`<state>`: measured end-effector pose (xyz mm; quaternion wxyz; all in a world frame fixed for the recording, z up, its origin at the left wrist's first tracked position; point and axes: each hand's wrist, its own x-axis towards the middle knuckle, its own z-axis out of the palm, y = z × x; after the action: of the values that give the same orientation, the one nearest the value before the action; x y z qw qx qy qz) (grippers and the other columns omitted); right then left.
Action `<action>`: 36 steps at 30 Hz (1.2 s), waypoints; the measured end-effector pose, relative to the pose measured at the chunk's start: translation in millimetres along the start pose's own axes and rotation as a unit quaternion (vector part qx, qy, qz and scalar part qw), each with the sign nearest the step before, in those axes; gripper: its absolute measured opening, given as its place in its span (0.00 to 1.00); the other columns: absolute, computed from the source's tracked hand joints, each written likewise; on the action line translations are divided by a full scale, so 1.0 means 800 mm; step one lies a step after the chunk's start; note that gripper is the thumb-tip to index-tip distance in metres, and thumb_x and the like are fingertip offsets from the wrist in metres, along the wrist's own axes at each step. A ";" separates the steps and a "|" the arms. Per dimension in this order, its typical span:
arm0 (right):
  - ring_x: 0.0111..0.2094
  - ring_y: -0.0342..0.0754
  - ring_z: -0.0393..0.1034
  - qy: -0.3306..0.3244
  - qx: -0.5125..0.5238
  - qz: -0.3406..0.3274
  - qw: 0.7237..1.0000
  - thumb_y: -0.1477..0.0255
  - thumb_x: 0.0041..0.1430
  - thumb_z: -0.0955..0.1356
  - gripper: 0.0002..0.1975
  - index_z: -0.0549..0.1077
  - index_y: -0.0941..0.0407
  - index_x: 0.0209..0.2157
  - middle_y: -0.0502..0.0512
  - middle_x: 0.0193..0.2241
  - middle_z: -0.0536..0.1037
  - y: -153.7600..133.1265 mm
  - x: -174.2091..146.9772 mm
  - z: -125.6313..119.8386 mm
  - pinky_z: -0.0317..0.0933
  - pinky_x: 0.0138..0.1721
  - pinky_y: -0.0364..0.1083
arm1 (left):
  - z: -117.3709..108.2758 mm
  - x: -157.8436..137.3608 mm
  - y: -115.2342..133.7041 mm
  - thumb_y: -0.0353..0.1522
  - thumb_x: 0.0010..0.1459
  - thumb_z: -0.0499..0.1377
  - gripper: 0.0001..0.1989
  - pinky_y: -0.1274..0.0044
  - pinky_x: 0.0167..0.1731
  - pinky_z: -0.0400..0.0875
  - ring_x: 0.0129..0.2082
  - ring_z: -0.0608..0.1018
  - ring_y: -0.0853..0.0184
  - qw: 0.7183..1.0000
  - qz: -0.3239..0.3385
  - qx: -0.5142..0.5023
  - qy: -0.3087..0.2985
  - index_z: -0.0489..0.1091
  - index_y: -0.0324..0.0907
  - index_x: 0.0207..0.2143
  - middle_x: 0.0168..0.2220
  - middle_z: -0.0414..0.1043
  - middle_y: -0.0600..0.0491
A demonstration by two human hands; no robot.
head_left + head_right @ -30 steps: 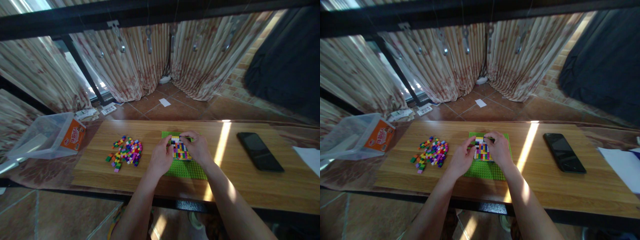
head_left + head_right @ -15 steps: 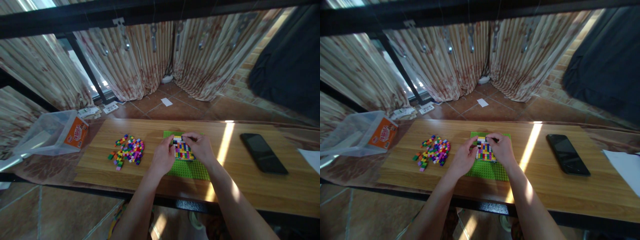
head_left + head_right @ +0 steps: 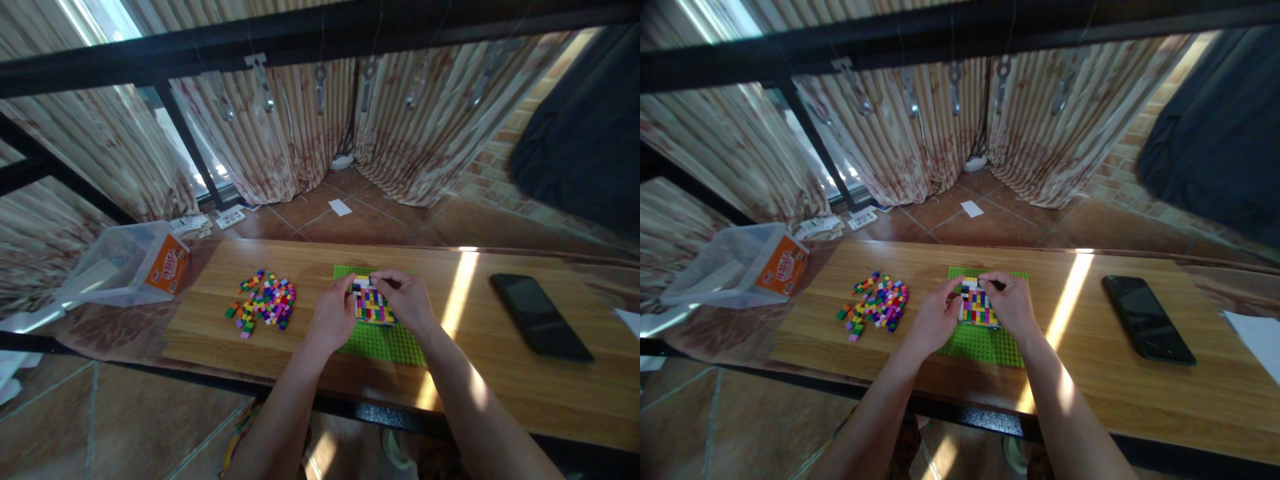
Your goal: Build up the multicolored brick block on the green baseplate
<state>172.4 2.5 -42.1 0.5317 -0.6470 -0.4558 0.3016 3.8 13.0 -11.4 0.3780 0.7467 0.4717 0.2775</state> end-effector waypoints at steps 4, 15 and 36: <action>0.31 0.50 0.76 -0.002 0.017 0.005 1.000 0.61 0.49 0.73 0.13 0.83 0.55 0.31 0.55 0.30 0.84 0.004 -0.002 -0.001 0.69 0.36 0.49 | -0.008 0.001 -0.003 0.25 0.62 0.52 0.22 0.67 0.56 0.72 0.51 0.78 0.60 1.000 0.004 0.011 0.006 0.69 0.38 0.57 0.54 0.76 0.43; 0.42 0.54 0.79 0.106 0.004 0.036 0.994 0.61 0.50 0.74 0.12 0.83 0.52 0.34 0.54 0.36 0.85 -0.015 -0.010 -0.017 0.71 0.49 0.52 | -0.128 0.013 -0.081 0.28 0.61 0.54 0.19 0.67 0.55 0.69 0.53 0.77 0.55 0.915 -0.191 0.269 0.233 0.72 0.35 0.54 0.50 0.77 0.40; 0.39 0.54 0.78 0.085 -0.002 0.053 0.995 0.63 0.48 0.73 0.11 0.83 0.52 0.33 0.54 0.34 0.85 -0.022 -0.018 -0.023 0.71 0.42 0.51 | -0.133 0.027 -0.109 0.29 0.62 0.52 0.13 0.69 0.49 0.66 0.49 0.76 0.57 0.892 -0.217 0.369 0.146 0.76 0.41 0.42 0.45 0.79 0.44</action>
<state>178.2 -18.2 -21.7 0.5505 -0.6943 -0.3747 0.2729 -112.7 88.2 -22.4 0.0529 0.6627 0.7403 0.1002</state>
